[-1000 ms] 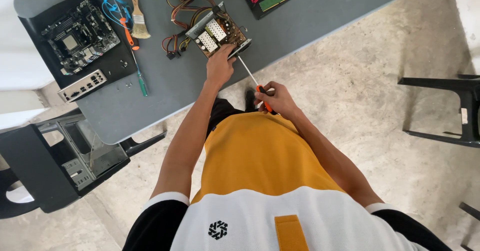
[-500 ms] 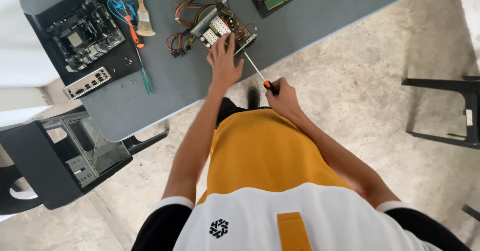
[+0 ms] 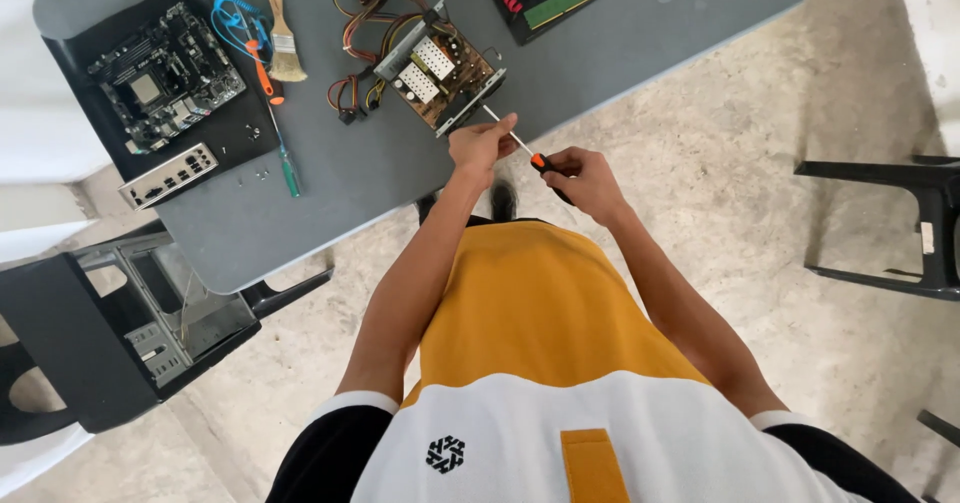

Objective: A person unscrews and opens a computer power supply unit to clean and inspect the internal components.

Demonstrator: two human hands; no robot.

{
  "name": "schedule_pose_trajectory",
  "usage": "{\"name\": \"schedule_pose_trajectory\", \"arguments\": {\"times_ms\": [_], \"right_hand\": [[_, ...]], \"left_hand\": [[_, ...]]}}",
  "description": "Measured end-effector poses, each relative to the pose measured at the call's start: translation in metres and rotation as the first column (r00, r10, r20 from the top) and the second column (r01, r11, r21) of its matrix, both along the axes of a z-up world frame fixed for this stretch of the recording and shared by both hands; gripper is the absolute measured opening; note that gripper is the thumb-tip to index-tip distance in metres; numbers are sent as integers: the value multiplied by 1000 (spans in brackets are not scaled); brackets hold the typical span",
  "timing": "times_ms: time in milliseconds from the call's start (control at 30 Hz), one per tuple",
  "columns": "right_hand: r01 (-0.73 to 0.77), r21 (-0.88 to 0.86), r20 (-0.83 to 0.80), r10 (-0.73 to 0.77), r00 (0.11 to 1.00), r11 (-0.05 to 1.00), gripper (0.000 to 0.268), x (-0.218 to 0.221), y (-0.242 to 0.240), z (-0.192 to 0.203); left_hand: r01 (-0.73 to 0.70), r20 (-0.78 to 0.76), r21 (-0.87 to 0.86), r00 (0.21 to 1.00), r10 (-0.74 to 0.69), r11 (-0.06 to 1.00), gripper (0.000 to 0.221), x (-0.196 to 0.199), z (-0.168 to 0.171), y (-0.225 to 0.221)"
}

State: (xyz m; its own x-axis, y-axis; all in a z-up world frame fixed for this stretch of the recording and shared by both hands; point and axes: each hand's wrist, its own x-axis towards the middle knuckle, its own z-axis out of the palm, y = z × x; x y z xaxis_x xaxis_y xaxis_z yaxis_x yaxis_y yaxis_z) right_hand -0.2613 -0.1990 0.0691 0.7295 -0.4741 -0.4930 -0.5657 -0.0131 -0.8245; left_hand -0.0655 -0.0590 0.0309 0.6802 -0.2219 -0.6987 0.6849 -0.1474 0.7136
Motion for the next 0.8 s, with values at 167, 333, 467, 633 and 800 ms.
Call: {"name": "schedule_pose_trajectory", "arguments": {"times_ms": [167, 333, 467, 633, 800], "right_hand": [[109, 284, 71, -135, 988, 953, 43, 8, -19, 2], [65, 403, 27, -83, 996, 913, 45, 25, -31, 5], [-69, 499, 38, 57, 998, 864, 47, 37, -44, 7], [-139, 403, 82, 116, 990, 904, 53, 45, -54, -10], [-44, 344, 64, 23, 998, 938, 71, 47, -50, -32]], "left_hand": [[-16, 9, -36, 1000, 16, 999, 36, 6, -20, -4], [34, 17, -42, 999, -34, 999, 30, 10, -13, -1], [35, 8, -100, 999, -35, 994, 28, 10, -20, -2], [16, -12, -187, 1000, -19, 982, 33, 13, -17, 1], [13, -103, -266, 994, -42, 964, 70, 11, 21, 6]]}}
